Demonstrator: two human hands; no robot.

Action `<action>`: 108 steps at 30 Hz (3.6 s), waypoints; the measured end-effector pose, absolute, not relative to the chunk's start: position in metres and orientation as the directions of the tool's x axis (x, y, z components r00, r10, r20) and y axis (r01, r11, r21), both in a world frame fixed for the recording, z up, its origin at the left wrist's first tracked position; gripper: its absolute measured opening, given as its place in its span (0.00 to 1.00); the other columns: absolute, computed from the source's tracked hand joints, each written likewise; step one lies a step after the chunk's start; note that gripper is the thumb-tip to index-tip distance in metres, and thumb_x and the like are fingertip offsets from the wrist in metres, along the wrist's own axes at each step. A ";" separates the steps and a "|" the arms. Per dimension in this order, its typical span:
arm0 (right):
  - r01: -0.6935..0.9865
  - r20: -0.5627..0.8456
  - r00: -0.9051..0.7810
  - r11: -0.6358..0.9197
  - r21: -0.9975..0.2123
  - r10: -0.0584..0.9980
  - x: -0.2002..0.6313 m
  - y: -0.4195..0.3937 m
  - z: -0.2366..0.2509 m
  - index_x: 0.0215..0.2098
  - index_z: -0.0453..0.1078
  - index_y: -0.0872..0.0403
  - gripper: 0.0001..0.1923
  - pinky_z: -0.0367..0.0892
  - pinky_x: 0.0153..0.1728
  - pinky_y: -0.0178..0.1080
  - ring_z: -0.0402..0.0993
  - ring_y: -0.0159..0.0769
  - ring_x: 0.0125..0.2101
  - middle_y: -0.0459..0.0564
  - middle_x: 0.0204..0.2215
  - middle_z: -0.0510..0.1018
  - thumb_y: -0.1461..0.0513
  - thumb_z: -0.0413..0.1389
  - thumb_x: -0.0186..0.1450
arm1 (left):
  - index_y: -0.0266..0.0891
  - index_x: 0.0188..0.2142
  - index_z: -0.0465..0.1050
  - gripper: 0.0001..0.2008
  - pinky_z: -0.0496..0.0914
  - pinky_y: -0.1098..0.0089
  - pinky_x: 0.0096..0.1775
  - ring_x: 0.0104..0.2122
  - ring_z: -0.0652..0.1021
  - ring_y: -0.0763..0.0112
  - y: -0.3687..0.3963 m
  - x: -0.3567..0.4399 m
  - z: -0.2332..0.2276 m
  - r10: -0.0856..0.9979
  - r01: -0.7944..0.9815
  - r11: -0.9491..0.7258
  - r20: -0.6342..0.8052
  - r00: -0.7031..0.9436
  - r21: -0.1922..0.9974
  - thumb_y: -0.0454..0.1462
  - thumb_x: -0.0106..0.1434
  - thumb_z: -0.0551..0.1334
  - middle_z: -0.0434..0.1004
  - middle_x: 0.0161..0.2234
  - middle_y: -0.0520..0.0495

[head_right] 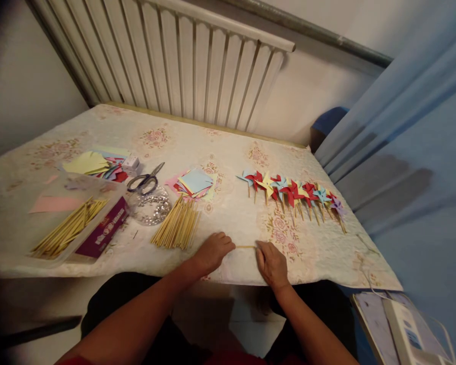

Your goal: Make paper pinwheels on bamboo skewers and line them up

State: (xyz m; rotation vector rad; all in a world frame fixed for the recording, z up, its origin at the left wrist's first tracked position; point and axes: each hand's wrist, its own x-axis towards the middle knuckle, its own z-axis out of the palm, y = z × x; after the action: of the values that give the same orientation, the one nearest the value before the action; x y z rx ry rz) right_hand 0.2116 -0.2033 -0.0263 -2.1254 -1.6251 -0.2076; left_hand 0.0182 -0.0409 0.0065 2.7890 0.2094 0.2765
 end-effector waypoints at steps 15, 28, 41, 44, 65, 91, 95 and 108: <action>0.968 0.371 0.237 -0.183 -0.174 0.898 0.212 -0.201 -0.024 0.53 0.68 0.54 0.17 0.68 0.39 0.39 0.73 0.39 0.37 0.53 0.38 0.76 0.59 0.49 0.69 | 0.36 0.37 0.69 0.06 0.65 0.61 0.43 0.43 0.69 0.59 -0.031 0.003 0.015 0.448 0.419 -0.840 0.004 0.894 0.344 0.34 0.63 0.55 0.72 0.41 0.40; 0.975 0.360 0.212 -0.174 -0.136 0.909 0.214 -0.202 -0.028 0.45 0.74 0.53 0.13 0.65 0.35 0.36 0.71 0.36 0.32 0.52 0.32 0.74 0.59 0.50 0.68 | 0.37 0.37 0.69 0.11 0.65 0.62 0.43 0.43 0.69 0.61 -0.025 0.000 0.016 0.434 0.408 -0.845 -0.002 0.901 0.346 0.30 0.64 0.49 0.71 0.40 0.41; 0.847 0.381 0.480 -0.305 -0.436 0.790 0.202 -0.193 -0.029 0.34 0.70 0.54 0.09 0.64 0.33 0.37 0.71 0.36 0.29 0.48 0.28 0.75 0.58 0.50 0.66 | 0.36 0.40 0.67 0.10 0.67 0.64 0.45 0.40 0.73 0.67 -0.011 0.018 -0.003 0.806 0.393 -0.321 0.031 0.591 0.862 0.28 0.58 0.56 0.72 0.38 0.43; 0.763 0.380 0.580 -0.316 -0.564 0.721 0.181 -0.181 -0.029 0.31 0.69 0.54 0.10 0.63 0.30 0.35 0.68 0.34 0.25 0.46 0.24 0.74 0.57 0.51 0.65 | 0.36 0.41 0.66 0.11 0.69 0.69 0.34 0.29 0.75 0.72 -0.008 0.021 0.003 0.803 0.186 0.183 -0.256 0.538 0.965 0.32 0.57 0.58 0.72 0.32 0.48; 0.801 0.355 0.529 -0.316 -0.508 0.771 0.131 -0.156 -0.026 0.28 0.68 0.53 0.10 0.58 0.27 0.35 0.65 0.32 0.22 0.45 0.21 0.71 0.59 0.49 0.64 | 0.37 0.29 0.64 0.06 0.62 0.76 0.20 0.18 0.69 0.80 -0.005 0.020 0.008 0.775 -0.012 0.346 -0.279 0.567 0.938 0.38 0.57 0.58 0.73 0.26 0.51; 0.959 0.478 -0.031 0.160 -0.233 0.878 0.151 0.036 0.043 0.48 0.68 0.55 0.16 0.64 0.48 0.46 0.68 0.45 0.45 0.56 0.43 0.75 0.65 0.52 0.61 | 0.38 0.27 0.63 0.04 0.60 0.76 0.21 0.18 0.67 0.80 0.005 0.008 0.020 0.738 0.013 0.361 -0.295 0.607 0.932 0.36 0.57 0.55 0.71 0.25 0.52; 0.939 0.388 -0.175 0.272 -0.209 0.905 0.149 0.070 0.040 0.55 0.64 0.56 0.24 0.62 0.53 0.48 0.65 0.45 0.51 0.58 0.51 0.72 0.66 0.54 0.59 | 0.38 0.27 0.64 0.04 0.61 0.76 0.22 0.18 0.68 0.80 0.007 0.008 0.017 0.730 0.042 0.368 -0.316 0.607 0.929 0.36 0.57 0.55 0.71 0.26 0.52; 0.943 0.270 -0.177 0.242 -0.229 0.946 0.154 0.103 0.020 0.55 0.66 0.57 0.28 0.64 0.52 0.46 0.70 0.44 0.48 0.56 0.50 0.75 0.68 0.55 0.55 | 0.38 0.27 0.64 0.04 0.63 0.75 0.24 0.20 0.68 0.79 0.010 0.009 0.007 0.741 0.032 0.370 -0.316 0.592 0.928 0.36 0.57 0.55 0.73 0.27 0.50</action>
State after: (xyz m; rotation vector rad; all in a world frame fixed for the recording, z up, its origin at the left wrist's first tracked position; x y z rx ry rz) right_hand 0.1539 0.1030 0.0198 -1.7398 -2.1684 0.0144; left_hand 0.0093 0.0104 0.0074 1.1138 0.8394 0.5307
